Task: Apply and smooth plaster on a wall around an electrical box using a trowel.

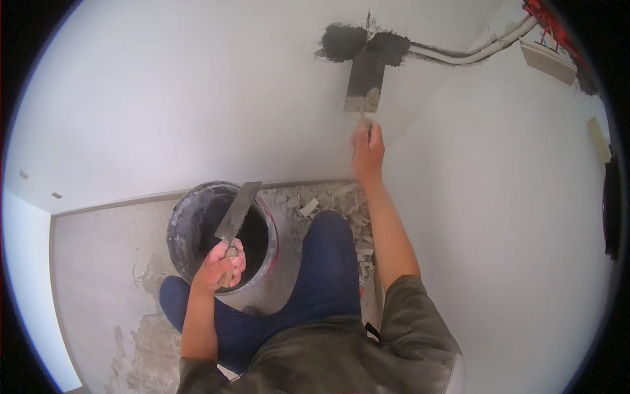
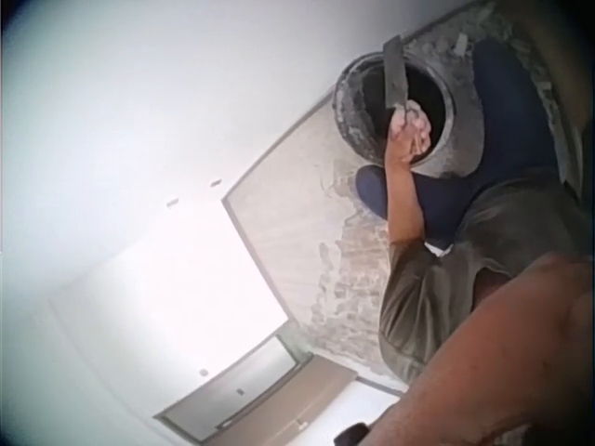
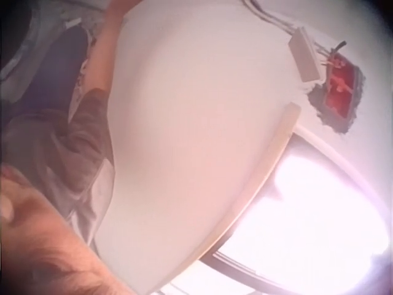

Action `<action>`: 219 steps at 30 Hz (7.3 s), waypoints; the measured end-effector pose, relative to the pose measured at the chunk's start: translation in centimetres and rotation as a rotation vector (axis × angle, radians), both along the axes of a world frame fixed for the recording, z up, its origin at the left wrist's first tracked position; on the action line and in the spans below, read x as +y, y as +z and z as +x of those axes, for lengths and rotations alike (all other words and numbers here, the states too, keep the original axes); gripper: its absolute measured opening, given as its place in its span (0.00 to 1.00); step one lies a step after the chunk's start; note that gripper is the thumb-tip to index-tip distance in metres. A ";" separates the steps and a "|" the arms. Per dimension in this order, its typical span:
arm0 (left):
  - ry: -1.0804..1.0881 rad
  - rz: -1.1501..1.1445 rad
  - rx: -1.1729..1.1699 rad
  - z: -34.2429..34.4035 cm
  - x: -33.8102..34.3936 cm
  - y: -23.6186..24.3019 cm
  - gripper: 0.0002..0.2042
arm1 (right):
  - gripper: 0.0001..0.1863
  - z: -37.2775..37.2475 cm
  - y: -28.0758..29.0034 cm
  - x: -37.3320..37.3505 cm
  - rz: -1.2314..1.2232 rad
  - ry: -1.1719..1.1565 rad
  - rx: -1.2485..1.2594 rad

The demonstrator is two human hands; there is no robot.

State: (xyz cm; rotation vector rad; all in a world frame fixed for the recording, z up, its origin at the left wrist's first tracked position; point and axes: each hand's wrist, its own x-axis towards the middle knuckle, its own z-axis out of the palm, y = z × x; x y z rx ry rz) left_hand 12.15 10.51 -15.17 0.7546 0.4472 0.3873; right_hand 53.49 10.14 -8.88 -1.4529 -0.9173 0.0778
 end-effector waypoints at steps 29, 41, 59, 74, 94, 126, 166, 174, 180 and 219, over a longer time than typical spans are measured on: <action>0.947 0.583 0.546 2.6 -1.1 0.0 0.07 | 0.21 -16.5 -3.9 -12.6 -0.281 0.364 -0.874; 1.161 1.304 0.803 2.2 0.1 -1.2 0.09 | 0.21 -20.5 -4.2 -10.1 -0.244 0.393 -0.876; 0.755 1.977 0.787 -6.1 3.8 1.5 0.16 | 0.17 -14.9 1.5 -8.7 -0.231 0.403 -0.941; 0.601 1.625 1.006 -8.7 3.8 -7.2 0.27 | 0.13 -8.7 4.3 -10.1 -0.150 0.216 -0.647; 0.543 1.265 0.759 -5.9 3.3 -6.0 0.25 | 0.21 7.4 20.3 -15.2 -0.608 -0.574 -0.646; 0.403 1.172 0.669 -5.9 2.1 -1.3 0.17 | 0.13 3.6 25.8 -15.7 -0.356 -0.334 0.226; 0.892 0.587 0.531 -5.8 4.6 0.0 0.14 | 0.15 -28.1 -17.0 6.5 -1.502 1.140 -1.601; 0.854 0.587 0.486 -5.7 5.1 -0.2 0.13 | 0.13 -27.4 -14.7 5.3 -1.332 1.366 -1.581; 0.846 0.627 0.501 -5.8 5.2 -0.5 0.13 | 0.16 -27.9 -11.2 6.8 -1.245 1.405 -1.487; 0.473 0.106 -0.105 1.5 -6.0 9.2 0.11 | 0.17 -22.6 -8.4 -8.4 -0.149 0.403 -0.501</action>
